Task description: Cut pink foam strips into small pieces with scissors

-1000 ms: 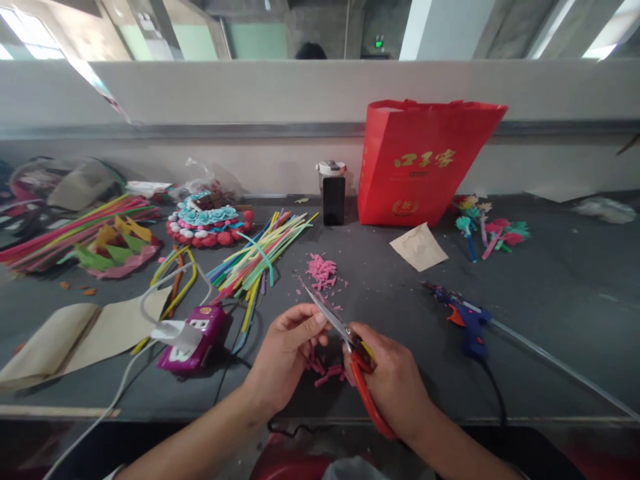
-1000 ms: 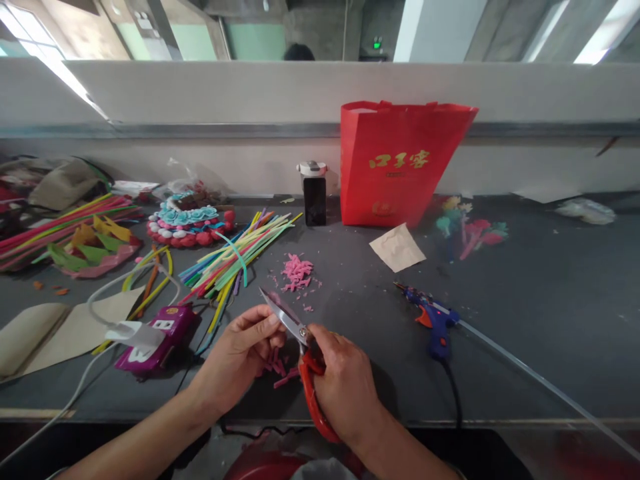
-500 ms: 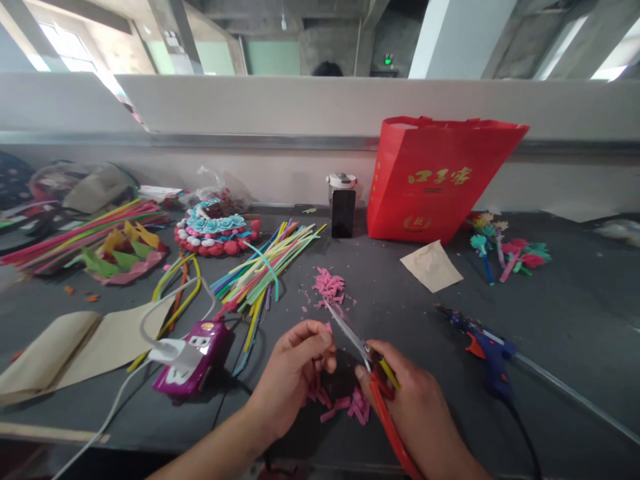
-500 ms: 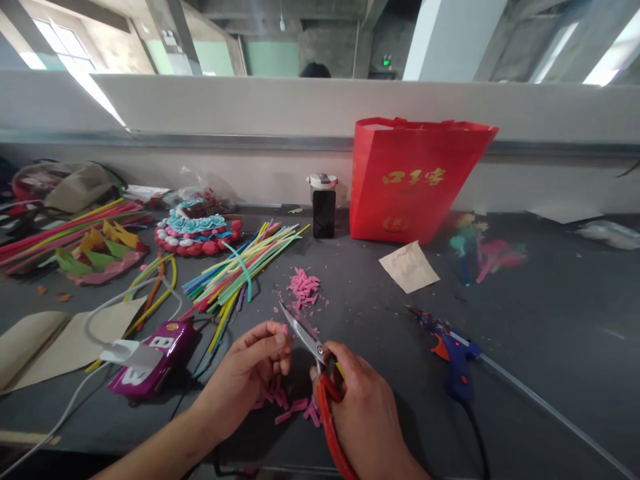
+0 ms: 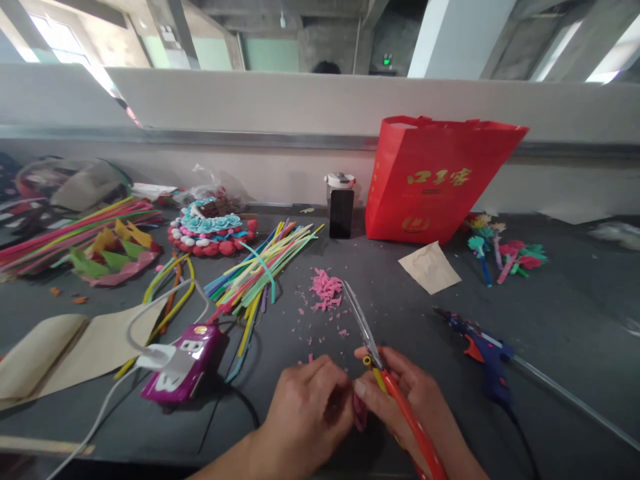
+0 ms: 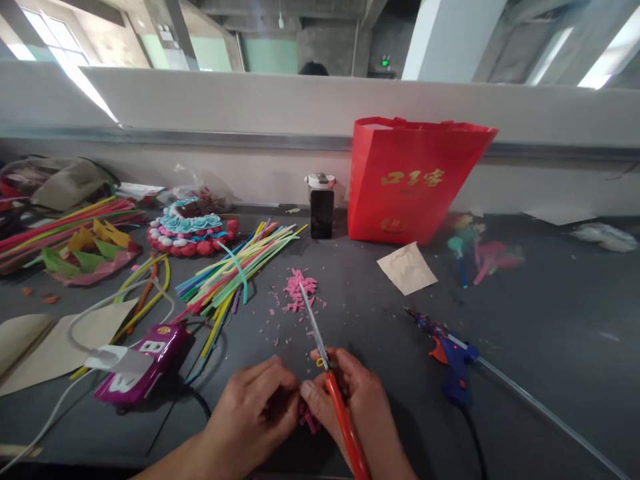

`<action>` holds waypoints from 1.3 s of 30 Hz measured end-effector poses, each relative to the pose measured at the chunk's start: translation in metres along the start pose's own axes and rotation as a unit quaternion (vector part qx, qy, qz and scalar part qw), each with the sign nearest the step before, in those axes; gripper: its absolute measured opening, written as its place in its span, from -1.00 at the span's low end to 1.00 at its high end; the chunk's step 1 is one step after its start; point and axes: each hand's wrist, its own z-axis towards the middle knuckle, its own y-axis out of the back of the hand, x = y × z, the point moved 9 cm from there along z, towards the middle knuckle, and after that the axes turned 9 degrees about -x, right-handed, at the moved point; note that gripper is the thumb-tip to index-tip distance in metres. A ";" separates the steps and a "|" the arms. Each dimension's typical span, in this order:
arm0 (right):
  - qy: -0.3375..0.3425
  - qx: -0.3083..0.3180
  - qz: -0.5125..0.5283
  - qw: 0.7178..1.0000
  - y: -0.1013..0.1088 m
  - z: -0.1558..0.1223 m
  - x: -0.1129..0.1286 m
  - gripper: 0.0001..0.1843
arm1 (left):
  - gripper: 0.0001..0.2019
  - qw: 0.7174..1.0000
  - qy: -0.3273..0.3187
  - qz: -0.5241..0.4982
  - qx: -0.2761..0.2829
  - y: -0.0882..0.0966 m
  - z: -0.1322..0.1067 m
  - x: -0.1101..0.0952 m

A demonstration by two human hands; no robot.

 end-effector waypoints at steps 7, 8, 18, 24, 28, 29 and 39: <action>-0.026 -0.051 -0.003 0.998 0.005 -0.002 -0.002 -0.58 | -0.85 0.999 -0.031 0.017 0.029 -0.005 -0.004 -0.011; -0.025 -0.059 -0.008 0.998 0.006 -0.002 0.000 -0.60 | -0.86 0.999 0.001 -0.001 0.038 -0.007 -0.004 -0.007; 0.055 -0.106 -0.062 0.991 0.018 -0.004 0.034 -0.70 | -0.78 0.844 0.397 -0.330 0.149 -0.040 -0.019 0.035; 0.059 -0.093 -0.071 0.991 0.013 -0.005 0.028 -0.72 | -0.76 0.812 0.419 -0.367 0.174 -0.047 -0.025 0.030; 0.064 -0.052 -0.065 0.994 0.007 -0.006 0.023 -0.69 | -0.79 0.802 0.441 -0.376 0.148 -0.048 -0.025 0.031; 0.073 -0.042 -0.074 0.994 0.007 -0.006 0.024 -0.67 | -0.81 0.802 0.442 -0.378 0.137 -0.047 -0.024 0.032; 0.129 -0.001 -0.285 0.950 0.014 0.001 0.030 -0.14 | -0.88 0.821 0.373 -0.432 0.002 -0.015 -0.004 0.037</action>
